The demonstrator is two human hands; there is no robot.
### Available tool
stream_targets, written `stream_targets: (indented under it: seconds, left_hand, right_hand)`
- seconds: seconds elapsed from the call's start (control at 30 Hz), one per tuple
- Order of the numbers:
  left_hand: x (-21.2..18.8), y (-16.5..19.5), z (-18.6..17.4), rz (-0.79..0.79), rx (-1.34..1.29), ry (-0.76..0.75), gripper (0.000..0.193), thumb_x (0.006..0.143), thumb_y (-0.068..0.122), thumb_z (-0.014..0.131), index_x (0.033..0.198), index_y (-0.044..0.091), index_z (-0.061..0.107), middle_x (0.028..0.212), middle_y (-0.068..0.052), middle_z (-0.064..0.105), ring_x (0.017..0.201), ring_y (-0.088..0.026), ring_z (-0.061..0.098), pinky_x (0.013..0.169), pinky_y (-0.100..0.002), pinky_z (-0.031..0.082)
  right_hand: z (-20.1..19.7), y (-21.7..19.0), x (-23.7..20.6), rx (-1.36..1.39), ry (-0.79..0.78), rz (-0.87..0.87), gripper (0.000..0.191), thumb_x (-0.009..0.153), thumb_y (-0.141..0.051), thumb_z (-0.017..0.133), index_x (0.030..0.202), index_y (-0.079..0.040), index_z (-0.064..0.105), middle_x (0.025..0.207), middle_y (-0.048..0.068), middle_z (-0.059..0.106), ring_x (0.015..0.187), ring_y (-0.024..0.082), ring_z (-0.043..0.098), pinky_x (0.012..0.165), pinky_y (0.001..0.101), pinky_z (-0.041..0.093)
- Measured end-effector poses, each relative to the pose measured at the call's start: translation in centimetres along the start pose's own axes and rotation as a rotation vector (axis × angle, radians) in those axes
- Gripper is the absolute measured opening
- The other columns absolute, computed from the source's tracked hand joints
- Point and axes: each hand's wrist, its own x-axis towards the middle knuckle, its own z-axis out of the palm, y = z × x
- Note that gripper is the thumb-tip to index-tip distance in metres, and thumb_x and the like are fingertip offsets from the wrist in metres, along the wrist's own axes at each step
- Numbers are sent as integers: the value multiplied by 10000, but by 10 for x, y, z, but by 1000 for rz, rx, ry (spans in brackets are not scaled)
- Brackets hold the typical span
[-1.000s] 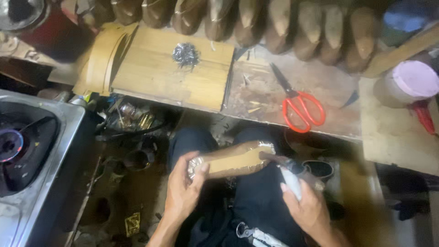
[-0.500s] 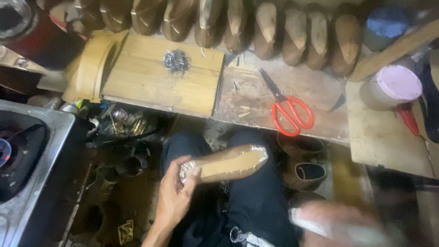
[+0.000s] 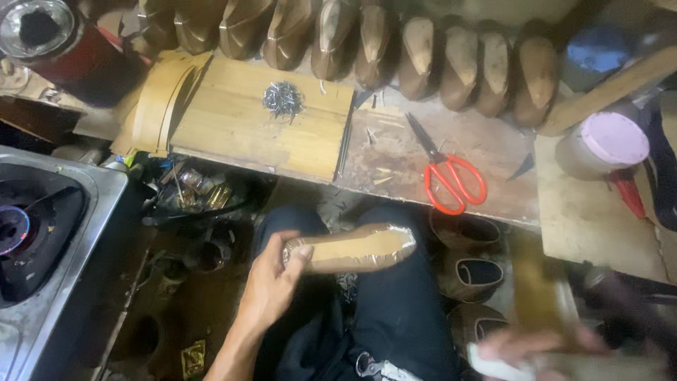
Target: The person uses a hammer to tap along the edges of a shoe sole, then picks up a strip of material and presses it into place around the shoe's perimeter. They continue tapping and pressing the strip to secure it.
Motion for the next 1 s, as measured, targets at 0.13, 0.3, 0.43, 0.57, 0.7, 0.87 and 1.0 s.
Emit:
stream_targets:
  seconds: [0.13,0.3,0.43,0.57,0.7,0.87,1.0]
  left_hand:
    - [6,3,-2,-1,5,-25,511,905,410,595,1260,44,620,1114,-184,755,1061,-261,724,930,-375,533]
    - [3,3,-1,-57,-49,-62,508,895,405,598,1258,51,618,1088,-172,777,1036,-258,737,913,-379,545]
    - [7,5,-2,14,22,-26,494,916,401,593,1253,41,631,1093,-165,763,1030,-238,728,912,-370,536]
    - [4,6,-3,-20,-12,-62,498,899,390,595,1270,60,630,1054,-162,778,1006,-235,743,908,-365,546]
    - [-1,5,-4,-46,-27,-62,485,898,385,596,1258,62,637,1053,-161,782,1005,-239,752,905,-369,551]
    - [4,5,-2,26,-3,-36,469,914,380,598,1242,50,655,1086,-169,766,1030,-245,734,908,-367,542]
    - [-3,4,-1,6,0,-63,462,905,381,599,1232,62,666,1081,-169,772,1020,-250,743,900,-366,550]
  right_hand:
    - [50,54,-33,-894,62,689,463,921,-272,611,1286,10,566,679,196,675,547,318,655,531,401,541]
    - [20,37,-48,-346,257,735,343,986,-275,594,1118,35,660,693,252,669,591,391,656,553,472,536]
    - [8,48,-36,-188,-148,188,313,1054,-327,616,988,-33,697,778,195,765,680,293,773,698,422,584]
    - [37,66,-51,-1258,-44,726,367,823,-296,748,1051,-13,699,763,240,735,673,313,714,617,395,551]
    - [40,49,-60,-644,182,634,503,832,-164,734,1292,-18,594,771,158,756,583,247,699,558,367,596]
    - [50,61,-45,-122,168,397,146,904,-74,750,978,52,763,848,204,762,646,207,669,544,345,543]
    - [66,61,-44,-1083,-197,413,318,839,-164,732,1103,13,736,816,137,741,670,194,711,592,355,576]
